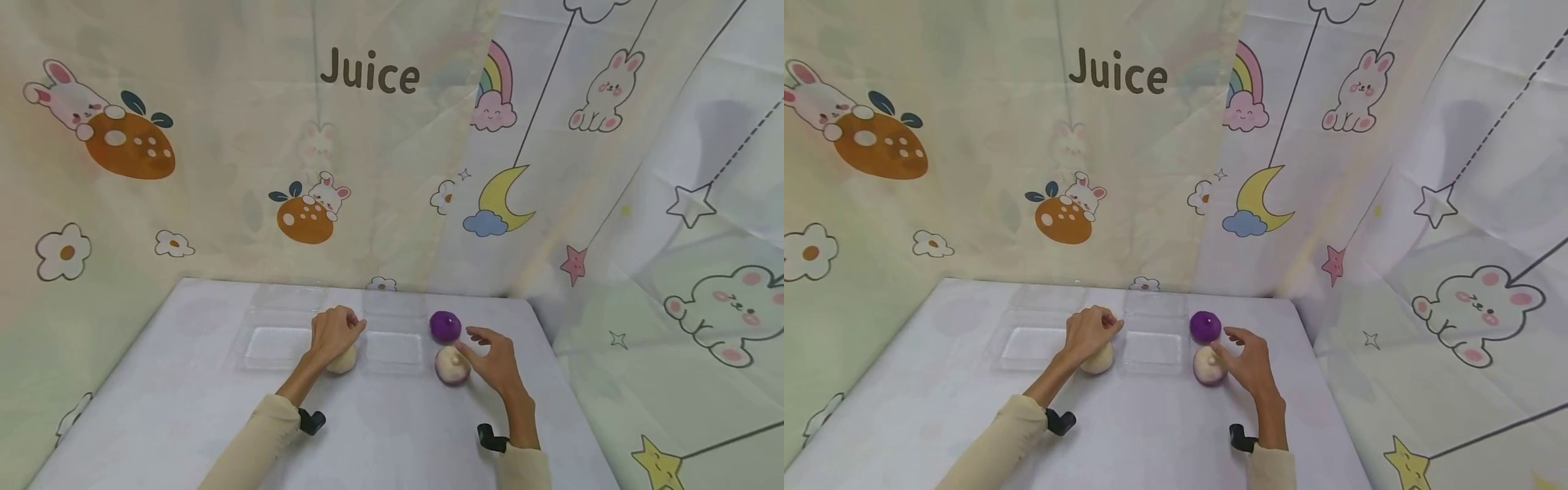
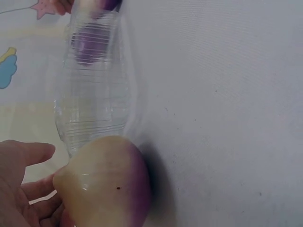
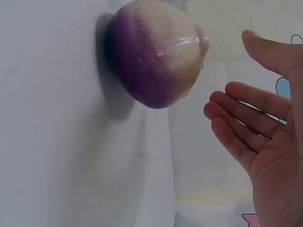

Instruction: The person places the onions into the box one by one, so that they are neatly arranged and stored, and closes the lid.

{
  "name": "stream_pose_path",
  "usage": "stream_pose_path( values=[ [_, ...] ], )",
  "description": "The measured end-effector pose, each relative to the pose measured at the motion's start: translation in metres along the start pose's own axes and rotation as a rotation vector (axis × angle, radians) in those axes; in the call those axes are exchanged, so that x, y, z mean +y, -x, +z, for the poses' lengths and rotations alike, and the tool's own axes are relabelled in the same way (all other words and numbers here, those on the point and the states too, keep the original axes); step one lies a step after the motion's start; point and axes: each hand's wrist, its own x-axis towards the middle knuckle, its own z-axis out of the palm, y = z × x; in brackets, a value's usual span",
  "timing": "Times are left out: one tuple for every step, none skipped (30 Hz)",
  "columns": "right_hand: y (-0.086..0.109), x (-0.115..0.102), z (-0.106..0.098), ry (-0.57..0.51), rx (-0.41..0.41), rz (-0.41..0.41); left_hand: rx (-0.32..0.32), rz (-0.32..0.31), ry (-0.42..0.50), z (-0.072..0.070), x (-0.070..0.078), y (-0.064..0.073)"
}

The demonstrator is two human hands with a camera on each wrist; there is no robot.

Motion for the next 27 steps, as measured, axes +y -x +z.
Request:
stream_pose_path(
  values=[
    [0.001, 0.0, 0.0, -0.004, -0.004, -0.004, 0.002, 0.001, -0.001, 0.0, 0.0, 0.0],
    [0.002, 0.001, -0.001, -0.009, -0.01, -0.004, 0.004, 0.0, -0.001, 0.0, 0.0, 0.0],
    [0.003, 0.001, -0.001, -0.01, -0.016, -0.002, 0.007, 0.0, -0.001, 0.001, 0.0, 0.0],
    [0.004, 0.001, -0.001, -0.011, -0.023, -0.002, 0.01, -0.001, 0.0, 0.001, 0.0, 0.001],
    [0.005, 0.001, 0.0, -0.011, -0.031, 0.002, 0.013, -0.001, 0.001, 0.001, 0.0, 0.001],
    [0.007, 0.002, 0.0, -0.01, -0.039, 0.002, 0.016, -0.003, 0.0, 0.001, 0.0, 0.001],
    [0.008, 0.002, 0.0, -0.007, -0.047, 0.005, 0.016, -0.004, -0.002, 0.001, 0.0, 0.001],
    [0.009, 0.003, 0.001, -0.006, -0.055, 0.01, 0.016, -0.004, -0.002, 0.001, 0.0, 0.002],
    [0.01, 0.003, 0.001, -0.006, -0.062, 0.011, 0.013, -0.001, -0.003, 0.001, 0.0, 0.002],
    [0.011, 0.004, 0.001, -0.009, -0.066, 0.012, 0.009, 0.002, -0.004, 0.001, -0.001, 0.002],
    [0.012, 0.005, 0.002, -0.01, -0.071, 0.015, 0.007, 0.006, -0.006, 0.002, -0.001, 0.002],
    [0.013, 0.006, 0.003, -0.01, -0.075, 0.017, 0.003, 0.009, -0.007, 0.003, -0.001, 0.002],
    [0.014, 0.006, 0.003, -0.013, -0.08, 0.022, 0.0, 0.011, -0.008, 0.003, -0.001, 0.003],
    [0.014, 0.007, 0.004, -0.015, -0.086, 0.025, -0.005, 0.012, -0.008, 0.004, -0.001, 0.003],
    [0.014, 0.007, 0.005, -0.016, -0.093, 0.03, -0.01, 0.013, -0.014, 0.004, -0.001, 0.004],
    [0.014, 0.007, 0.005, -0.014, -0.103, 0.037, -0.014, 0.012, -0.016, 0.005, -0.002, 0.004],
    [0.015, 0.008, 0.006, -0.01, -0.115, 0.044, -0.017, 0.011, -0.019, 0.006, -0.002, 0.004],
    [0.015, 0.008, 0.007, -0.008, -0.125, 0.051, -0.019, 0.01, -0.021, 0.007, -0.002, 0.005],
    [0.015, 0.008, 0.007, -0.006, -0.135, 0.06, -0.021, 0.01, -0.023, 0.007, -0.002, 0.005],
    [0.015, 0.008, 0.008, -0.003, -0.143, 0.067, -0.02, 0.013, -0.025, 0.008, -0.002, 0.005],
    [0.016, 0.008, 0.008, 0.003, -0.15, 0.074, -0.018, 0.016, -0.027, 0.009, -0.002, 0.004],
    [0.016, 0.009, 0.009, 0.004, -0.156, 0.079, -0.014, 0.019, -0.025, 0.009, -0.002, 0.004],
    [0.016, 0.009, 0.009, 0.008, -0.161, 0.083, -0.01, 0.022, -0.023, 0.01, -0.003, 0.004],
    [0.016, 0.009, 0.01, 0.009, -0.164, 0.087, -0.007, 0.025, -0.02, 0.01, -0.002, 0.004],
    [0.016, 0.009, 0.01, 0.013, -0.167, 0.086, -0.004, 0.026, -0.016, 0.01, -0.002, 0.004],
    [0.016, 0.01, 0.011, 0.011, -0.172, 0.087, 0.001, 0.027, -0.014, 0.01, -0.003, 0.004],
    [0.016, 0.01, 0.011, 0.013, -0.176, 0.086, 0.004, 0.025, -0.01, 0.01, -0.003, 0.004]
  ],
)
